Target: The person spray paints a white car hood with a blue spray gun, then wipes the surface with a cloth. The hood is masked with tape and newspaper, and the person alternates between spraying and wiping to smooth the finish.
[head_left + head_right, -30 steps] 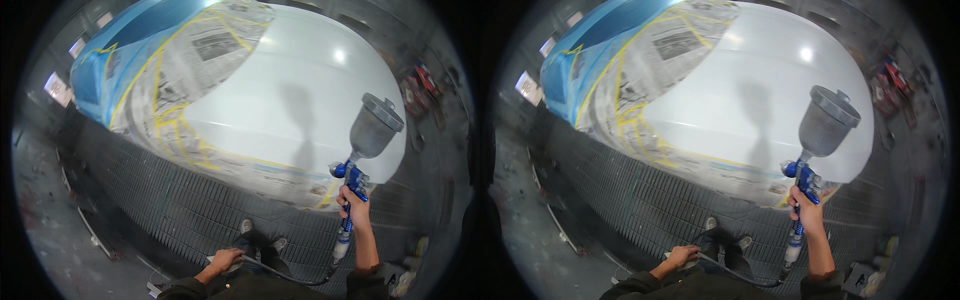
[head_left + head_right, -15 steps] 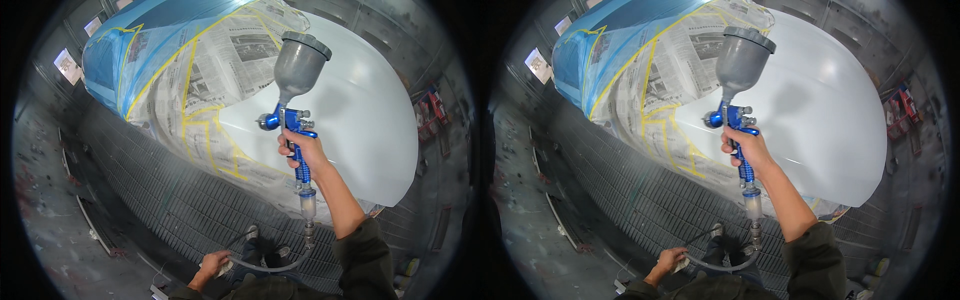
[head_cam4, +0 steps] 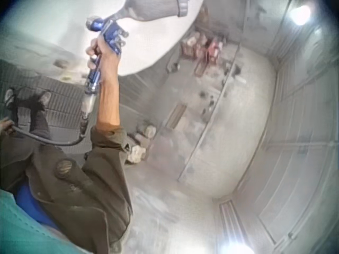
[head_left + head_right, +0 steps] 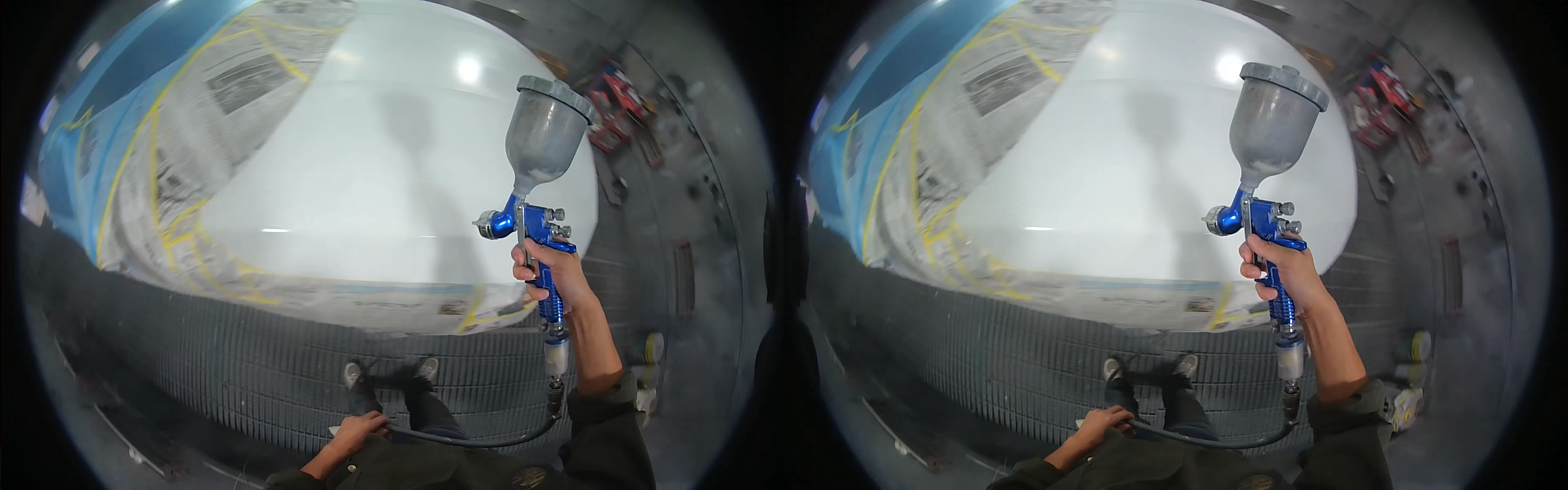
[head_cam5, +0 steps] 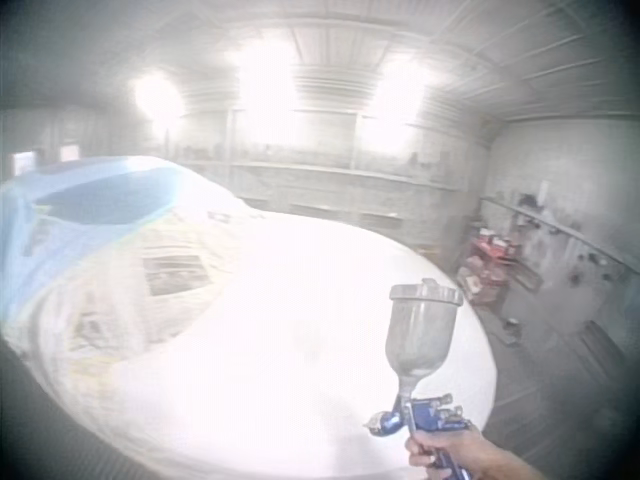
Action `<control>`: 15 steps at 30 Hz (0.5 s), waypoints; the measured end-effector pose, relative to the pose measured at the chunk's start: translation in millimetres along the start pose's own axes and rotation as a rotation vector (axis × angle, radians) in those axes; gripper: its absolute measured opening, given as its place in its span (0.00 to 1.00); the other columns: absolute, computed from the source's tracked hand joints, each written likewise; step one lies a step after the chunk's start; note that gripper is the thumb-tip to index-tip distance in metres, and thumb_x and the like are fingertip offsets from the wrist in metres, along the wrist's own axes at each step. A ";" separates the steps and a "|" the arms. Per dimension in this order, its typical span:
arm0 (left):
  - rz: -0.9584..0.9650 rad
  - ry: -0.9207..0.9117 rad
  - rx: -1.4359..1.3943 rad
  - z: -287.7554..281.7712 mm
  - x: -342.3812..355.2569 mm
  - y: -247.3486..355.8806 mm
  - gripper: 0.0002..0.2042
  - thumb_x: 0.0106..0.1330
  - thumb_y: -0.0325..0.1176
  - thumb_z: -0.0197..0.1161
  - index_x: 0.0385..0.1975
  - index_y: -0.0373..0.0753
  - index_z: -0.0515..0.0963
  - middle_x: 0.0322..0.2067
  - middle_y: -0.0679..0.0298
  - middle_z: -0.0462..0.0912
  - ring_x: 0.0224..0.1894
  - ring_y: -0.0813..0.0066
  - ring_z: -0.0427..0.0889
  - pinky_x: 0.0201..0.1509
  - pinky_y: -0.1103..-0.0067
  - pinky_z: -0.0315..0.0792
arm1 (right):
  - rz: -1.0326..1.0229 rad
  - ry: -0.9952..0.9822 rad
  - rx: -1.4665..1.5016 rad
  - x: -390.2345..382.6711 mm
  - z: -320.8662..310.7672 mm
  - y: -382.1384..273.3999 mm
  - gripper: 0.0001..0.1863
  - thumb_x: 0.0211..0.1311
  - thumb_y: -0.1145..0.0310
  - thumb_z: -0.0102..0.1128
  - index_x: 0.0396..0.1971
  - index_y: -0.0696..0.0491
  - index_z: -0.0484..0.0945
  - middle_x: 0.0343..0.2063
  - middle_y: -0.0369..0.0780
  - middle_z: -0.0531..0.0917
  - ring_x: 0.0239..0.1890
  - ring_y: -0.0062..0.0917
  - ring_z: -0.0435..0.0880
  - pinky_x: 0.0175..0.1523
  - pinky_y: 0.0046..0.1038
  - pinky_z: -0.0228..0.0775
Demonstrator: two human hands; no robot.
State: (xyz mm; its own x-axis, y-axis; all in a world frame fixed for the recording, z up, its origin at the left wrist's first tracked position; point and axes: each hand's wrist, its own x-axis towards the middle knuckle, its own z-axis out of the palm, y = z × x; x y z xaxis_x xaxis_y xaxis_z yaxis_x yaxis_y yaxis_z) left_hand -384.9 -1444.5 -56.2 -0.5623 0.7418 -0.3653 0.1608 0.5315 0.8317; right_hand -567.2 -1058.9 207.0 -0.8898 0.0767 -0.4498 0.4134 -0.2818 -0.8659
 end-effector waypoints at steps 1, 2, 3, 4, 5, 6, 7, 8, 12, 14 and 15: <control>0.046 -0.075 0.012 -22.8 10.7 -14.9 0.12 0.68 0.42 0.57 0.46 0.46 0.78 0.43 0.63 0.81 0.40 0.56 0.83 0.40 0.64 0.76 | -0.006 0.081 -0.008 5.4 3.4 3.1 0.09 0.67 0.64 0.60 0.34 0.53 0.72 0.28 0.35 0.76 0.26 0.15 0.71 0.14 0.14 0.55; 0.100 -0.143 0.017 -47.2 23.3 -33.3 0.12 0.68 0.42 0.57 0.46 0.46 0.78 0.43 0.63 0.81 0.40 0.56 0.83 0.40 0.64 0.76 | -0.006 0.164 -0.017 13.7 7.5 7.1 0.10 0.67 0.63 0.60 0.31 0.54 0.73 0.27 0.35 0.76 0.25 0.14 0.71 0.15 0.14 0.55; 0.130 -0.161 0.000 -45.2 30.4 -40.4 0.12 0.67 0.42 0.57 0.46 0.46 0.78 0.42 0.63 0.81 0.39 0.56 0.83 0.39 0.64 0.77 | 0.007 0.195 -0.053 19.8 7.7 10.7 0.12 0.67 0.63 0.61 0.28 0.55 0.74 0.25 0.34 0.76 0.25 0.14 0.72 0.15 0.14 0.54; 0.160 -0.184 -0.003 -44.7 37.7 -44.3 0.12 0.67 0.42 0.58 0.46 0.46 0.78 0.42 0.63 0.81 0.39 0.57 0.83 0.39 0.64 0.77 | 0.012 0.228 -0.083 21.5 3.2 11.9 0.12 0.67 0.63 0.61 0.28 0.55 0.74 0.25 0.34 0.76 0.25 0.14 0.72 0.15 0.14 0.54; 0.156 -0.214 0.017 -43.1 41.8 -53.6 0.12 0.66 0.41 0.59 0.45 0.46 0.79 0.41 0.63 0.81 0.39 0.57 0.83 0.39 0.65 0.77 | 0.020 0.263 -0.113 24.2 -0.6 13.3 0.13 0.67 0.63 0.61 0.28 0.56 0.74 0.25 0.34 0.76 0.24 0.14 0.72 0.15 0.14 0.54; 0.167 -0.246 0.043 -41.7 47.4 -70.6 0.12 0.65 0.41 0.60 0.45 0.45 0.80 0.40 0.63 0.82 0.40 0.57 0.83 0.39 0.65 0.77 | 0.018 0.307 -0.145 24.0 -2.2 14.1 0.13 0.67 0.62 0.61 0.28 0.56 0.75 0.25 0.34 0.75 0.24 0.14 0.72 0.15 0.14 0.54; 0.175 -0.266 0.082 -44.5 52.8 -91.5 0.13 0.64 0.41 0.61 0.44 0.45 0.81 0.40 0.63 0.82 0.40 0.57 0.84 0.40 0.65 0.77 | 0.011 0.390 -0.152 24.8 1.5 15.8 0.13 0.67 0.63 0.60 0.28 0.57 0.75 0.24 0.34 0.75 0.24 0.14 0.73 0.15 0.14 0.55; 0.180 -0.286 0.103 -45.7 58.8 -112.3 0.13 0.63 0.41 0.62 0.44 0.45 0.81 0.40 0.63 0.83 0.40 0.57 0.84 0.40 0.65 0.77 | 0.012 0.462 -0.195 25.0 0.4 17.8 0.12 0.67 0.64 0.60 0.28 0.57 0.75 0.24 0.34 0.75 0.24 0.15 0.73 0.15 0.14 0.56; 0.179 -0.298 0.190 -42.5 80.4 -189.0 0.13 0.62 0.42 0.62 0.44 0.47 0.81 0.38 0.63 0.84 0.40 0.56 0.84 0.40 0.64 0.78 | -0.057 0.706 -0.313 25.6 6.6 19.1 0.11 0.67 0.65 0.59 0.28 0.56 0.75 0.22 0.34 0.75 0.24 0.15 0.75 0.16 0.15 0.58; 0.187 -0.280 0.175 -51.2 78.7 -203.8 0.13 0.62 0.42 0.62 0.44 0.47 0.82 0.38 0.64 0.84 0.40 0.57 0.83 0.40 0.64 0.78 | -0.093 0.792 -0.328 26.9 -5.5 22.8 0.11 0.66 0.65 0.59 0.28 0.56 0.75 0.22 0.34 0.75 0.23 0.15 0.75 0.16 0.16 0.59; 0.179 -0.266 0.166 -58.4 75.4 -209.5 0.13 0.62 0.41 0.62 0.44 0.47 0.82 0.39 0.64 0.84 0.40 0.57 0.84 0.40 0.64 0.78 | -0.092 0.834 -0.366 28.9 -8.0 25.2 0.11 0.66 0.65 0.59 0.27 0.56 0.75 0.21 0.34 0.75 0.22 0.15 0.75 0.16 0.16 0.59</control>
State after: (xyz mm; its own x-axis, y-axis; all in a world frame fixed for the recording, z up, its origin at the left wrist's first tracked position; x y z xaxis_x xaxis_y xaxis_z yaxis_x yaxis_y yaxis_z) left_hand -508.4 -1523.8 -233.6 -0.2859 0.8981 -0.3341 0.3799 0.4263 0.8209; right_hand -580.9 -1056.2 170.4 -0.5535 0.7897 -0.2648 0.5097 0.0696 -0.8575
